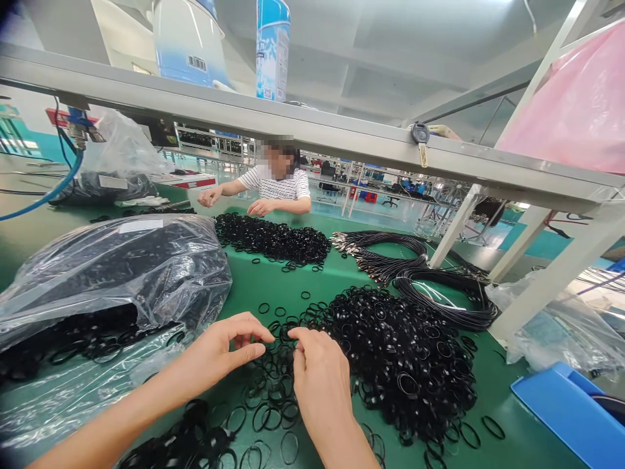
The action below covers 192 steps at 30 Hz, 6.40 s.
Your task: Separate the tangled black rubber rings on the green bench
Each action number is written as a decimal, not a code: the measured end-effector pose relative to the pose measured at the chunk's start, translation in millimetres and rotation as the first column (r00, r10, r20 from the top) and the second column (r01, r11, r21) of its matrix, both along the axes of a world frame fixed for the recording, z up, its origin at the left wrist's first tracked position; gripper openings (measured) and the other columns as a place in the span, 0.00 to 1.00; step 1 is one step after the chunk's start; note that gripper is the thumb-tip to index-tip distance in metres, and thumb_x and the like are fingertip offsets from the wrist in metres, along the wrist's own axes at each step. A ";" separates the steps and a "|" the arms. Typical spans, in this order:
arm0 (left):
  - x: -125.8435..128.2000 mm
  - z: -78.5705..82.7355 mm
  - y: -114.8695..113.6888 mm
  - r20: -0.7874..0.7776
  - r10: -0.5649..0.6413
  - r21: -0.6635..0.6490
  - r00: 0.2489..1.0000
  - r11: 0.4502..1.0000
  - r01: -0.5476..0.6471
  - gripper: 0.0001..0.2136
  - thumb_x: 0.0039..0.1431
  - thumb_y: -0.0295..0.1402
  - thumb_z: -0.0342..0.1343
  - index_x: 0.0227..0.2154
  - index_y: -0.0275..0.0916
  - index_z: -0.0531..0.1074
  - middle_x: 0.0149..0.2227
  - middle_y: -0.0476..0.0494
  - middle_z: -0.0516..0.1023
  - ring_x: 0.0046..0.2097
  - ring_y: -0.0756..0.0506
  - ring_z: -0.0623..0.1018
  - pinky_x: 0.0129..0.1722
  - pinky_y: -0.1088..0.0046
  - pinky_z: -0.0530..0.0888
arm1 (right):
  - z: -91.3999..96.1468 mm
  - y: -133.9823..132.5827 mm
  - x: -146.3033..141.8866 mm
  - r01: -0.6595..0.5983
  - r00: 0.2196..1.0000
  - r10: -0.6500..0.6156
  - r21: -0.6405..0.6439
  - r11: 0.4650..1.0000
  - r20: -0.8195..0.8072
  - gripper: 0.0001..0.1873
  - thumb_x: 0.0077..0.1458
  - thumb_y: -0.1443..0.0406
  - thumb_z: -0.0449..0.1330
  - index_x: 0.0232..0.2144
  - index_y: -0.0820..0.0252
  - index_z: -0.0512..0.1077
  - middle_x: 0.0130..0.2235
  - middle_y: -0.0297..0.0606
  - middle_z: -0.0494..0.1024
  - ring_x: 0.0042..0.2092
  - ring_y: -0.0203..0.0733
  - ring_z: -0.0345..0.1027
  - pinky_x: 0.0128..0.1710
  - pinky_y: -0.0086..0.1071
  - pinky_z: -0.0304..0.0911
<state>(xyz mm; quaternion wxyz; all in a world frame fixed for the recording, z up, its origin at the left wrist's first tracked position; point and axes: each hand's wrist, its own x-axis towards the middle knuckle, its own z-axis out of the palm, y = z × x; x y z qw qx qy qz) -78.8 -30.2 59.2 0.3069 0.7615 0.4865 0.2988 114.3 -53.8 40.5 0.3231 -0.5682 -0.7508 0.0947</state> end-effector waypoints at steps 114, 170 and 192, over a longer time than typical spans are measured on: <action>6.6 -2.6 -6.4 0.179 -0.102 -0.227 0.978 0.963 0.142 0.09 0.54 0.34 0.54 0.37 0.40 0.73 0.32 0.51 0.73 0.32 0.49 0.70 0.29 0.77 0.64 | 2.3 -7.9 -16.3 -0.209 0.887 0.084 -0.231 0.950 -0.455 0.08 0.55 0.71 0.52 0.25 0.57 0.65 0.26 0.29 0.69 0.28 0.37 0.63 0.28 0.27 0.55; 2.5 4.5 -6.7 0.198 0.017 -0.150 0.980 0.989 0.013 0.16 0.62 0.43 0.49 0.49 0.47 0.72 0.54 0.49 0.75 0.56 0.41 0.70 0.57 0.63 0.64 | -9.3 -37.2 -49.2 -0.394 0.895 0.433 -0.267 0.879 0.103 0.14 0.48 0.66 0.67 0.40 0.54 0.74 0.40 0.34 0.76 0.44 0.45 0.66 0.45 0.33 0.61; 7.4 -3.8 -5.3 0.202 -0.026 -0.248 0.979 0.966 0.077 0.11 0.58 0.35 0.48 0.32 0.38 0.75 0.29 0.48 0.77 0.30 0.48 0.75 0.28 0.76 0.69 | -6.4 2.5 -3.6 -0.250 0.785 0.023 -0.282 0.926 -0.620 0.12 0.46 0.72 0.55 0.33 0.61 0.76 0.30 0.37 0.79 0.32 0.41 0.73 0.33 0.31 0.67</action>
